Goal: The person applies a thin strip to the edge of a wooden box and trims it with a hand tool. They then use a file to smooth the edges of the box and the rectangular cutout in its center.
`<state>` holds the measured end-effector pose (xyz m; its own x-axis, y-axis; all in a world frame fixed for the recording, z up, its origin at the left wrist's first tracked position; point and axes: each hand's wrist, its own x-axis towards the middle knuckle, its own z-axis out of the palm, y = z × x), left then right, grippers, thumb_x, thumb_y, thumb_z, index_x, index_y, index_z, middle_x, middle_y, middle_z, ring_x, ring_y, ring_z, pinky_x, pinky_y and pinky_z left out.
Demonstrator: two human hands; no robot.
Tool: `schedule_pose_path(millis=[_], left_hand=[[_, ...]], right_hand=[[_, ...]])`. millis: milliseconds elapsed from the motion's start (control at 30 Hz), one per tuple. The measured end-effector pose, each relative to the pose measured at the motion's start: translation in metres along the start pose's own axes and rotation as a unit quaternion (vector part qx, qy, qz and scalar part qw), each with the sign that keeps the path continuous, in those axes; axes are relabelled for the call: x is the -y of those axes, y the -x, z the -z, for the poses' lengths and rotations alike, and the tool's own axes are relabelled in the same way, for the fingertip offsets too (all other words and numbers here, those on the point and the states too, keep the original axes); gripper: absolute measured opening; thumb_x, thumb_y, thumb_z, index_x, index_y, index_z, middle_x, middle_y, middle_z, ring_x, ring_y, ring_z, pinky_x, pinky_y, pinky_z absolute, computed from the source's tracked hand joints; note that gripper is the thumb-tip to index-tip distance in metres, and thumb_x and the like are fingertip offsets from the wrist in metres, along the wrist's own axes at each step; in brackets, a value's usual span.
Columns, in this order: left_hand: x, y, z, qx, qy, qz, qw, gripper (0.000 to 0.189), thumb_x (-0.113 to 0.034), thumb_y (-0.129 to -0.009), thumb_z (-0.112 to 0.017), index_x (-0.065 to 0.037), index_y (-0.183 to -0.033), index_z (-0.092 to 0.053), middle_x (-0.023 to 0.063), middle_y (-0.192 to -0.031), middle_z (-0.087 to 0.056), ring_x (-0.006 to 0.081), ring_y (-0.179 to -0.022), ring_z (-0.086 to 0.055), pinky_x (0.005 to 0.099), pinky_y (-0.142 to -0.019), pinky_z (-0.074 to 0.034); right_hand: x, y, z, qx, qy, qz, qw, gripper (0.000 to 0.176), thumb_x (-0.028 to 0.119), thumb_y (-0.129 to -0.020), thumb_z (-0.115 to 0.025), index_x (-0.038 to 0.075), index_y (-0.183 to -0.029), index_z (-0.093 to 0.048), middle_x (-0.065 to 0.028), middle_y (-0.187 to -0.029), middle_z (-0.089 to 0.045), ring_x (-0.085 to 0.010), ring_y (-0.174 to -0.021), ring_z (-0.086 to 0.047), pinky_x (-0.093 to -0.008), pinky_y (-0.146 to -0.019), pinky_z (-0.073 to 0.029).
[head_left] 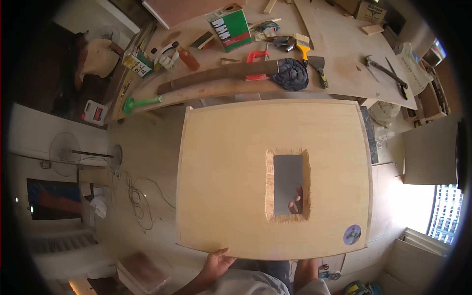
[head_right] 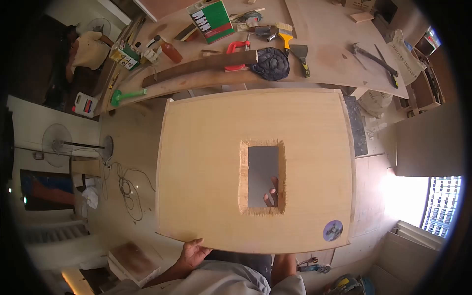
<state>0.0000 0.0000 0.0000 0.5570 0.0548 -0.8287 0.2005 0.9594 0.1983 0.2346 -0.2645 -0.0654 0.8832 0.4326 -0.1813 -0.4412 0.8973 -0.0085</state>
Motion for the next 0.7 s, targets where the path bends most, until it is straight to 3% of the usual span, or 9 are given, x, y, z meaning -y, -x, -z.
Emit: schedule_pose_path(millis=[100, 200, 333, 367, 467, 700], left_hand=[[0.0, 0.004, 0.003, -0.01, -0.033, 0.016, 0.999, 0.058, -0.009, -0.09, -0.081, -0.007, -0.142, -0.056, 0.0098, -0.137, -0.065, 0.0271, -0.131, -0.06, 0.048, -0.11, -0.05], [0.005, -0.002, 0.024, -0.006, -0.164, 0.011, 0.986, 0.059, -0.013, -0.091, -0.082, -0.007, -0.143, -0.054, 0.0102, -0.14, -0.063, 0.0274, -0.133, -0.059, 0.0476, -0.111, -0.049], [0.011, -0.012, 0.054, -0.017, -0.083, 0.019, 0.996, 0.065, -0.021, -0.094, -0.082, -0.006, -0.149, -0.05, 0.0118, -0.148, -0.059, 0.0302, -0.139, -0.055, 0.0498, -0.117, -0.045], [0.01, -0.015, 0.081, 0.019, -0.063, 0.027, 0.997, 0.067, -0.023, -0.094, -0.082, -0.006, -0.151, -0.05, 0.0114, -0.151, -0.057, 0.0311, -0.143, -0.051, 0.0517, -0.12, -0.043], [0.012, -0.015, 0.05, 0.034, -0.035, 0.016, 0.999, 0.069, -0.023, -0.092, -0.084, -0.006, -0.15, -0.051, 0.0103, -0.15, -0.059, 0.0304, -0.143, -0.052, 0.0521, -0.121, -0.042], [0.01, -0.01, 0.066, 0.013, -0.041, -0.001, 0.999, 0.071, -0.025, -0.086, -0.089, -0.006, -0.146, -0.055, 0.0091, -0.145, -0.064, 0.0301, -0.137, -0.058, 0.0525, -0.117, -0.046]], right_hand=[[-0.006, -0.017, 0.003, -0.059, 0.107, 0.006, 0.993, 0.074, 0.051, -0.11, -0.049, 0.015, -0.171, -0.027, -0.0153, -0.177, -0.02, -0.0274, -0.15, -0.045, -0.0552, -0.124, -0.036], [-0.001, -0.043, 0.028, -0.079, 0.203, 0.022, 0.976, 0.072, 0.049, -0.109, -0.053, 0.014, -0.169, -0.031, -0.0174, -0.174, -0.027, -0.0244, -0.143, -0.052, -0.0529, -0.121, -0.04], [0.003, -0.061, 0.044, -0.103, 0.196, 0.018, 0.975, 0.07, 0.048, -0.109, -0.054, 0.013, -0.166, -0.034, -0.0172, -0.17, -0.03, -0.0243, -0.141, -0.053, -0.0523, -0.119, -0.041], [0.004, -0.063, 0.047, -0.109, 0.196, 0.02, 0.974, 0.069, 0.047, -0.109, -0.054, 0.013, -0.166, -0.034, -0.0172, -0.169, -0.031, -0.0243, -0.14, -0.053, -0.0521, -0.119, -0.041], [0.006, -0.063, 0.053, -0.121, 0.203, 0.027, 0.971, 0.067, 0.046, -0.109, -0.054, 0.012, -0.164, -0.036, -0.0171, -0.167, -0.033, -0.0242, -0.138, -0.054, -0.0516, -0.117, -0.042], [0.016, -0.065, 0.063, -0.161, 0.21, 0.047, 0.963, 0.063, 0.044, -0.109, -0.056, 0.011, -0.16, -0.04, -0.0168, -0.161, -0.038, -0.0241, -0.134, -0.056, -0.0505, -0.114, -0.044]])
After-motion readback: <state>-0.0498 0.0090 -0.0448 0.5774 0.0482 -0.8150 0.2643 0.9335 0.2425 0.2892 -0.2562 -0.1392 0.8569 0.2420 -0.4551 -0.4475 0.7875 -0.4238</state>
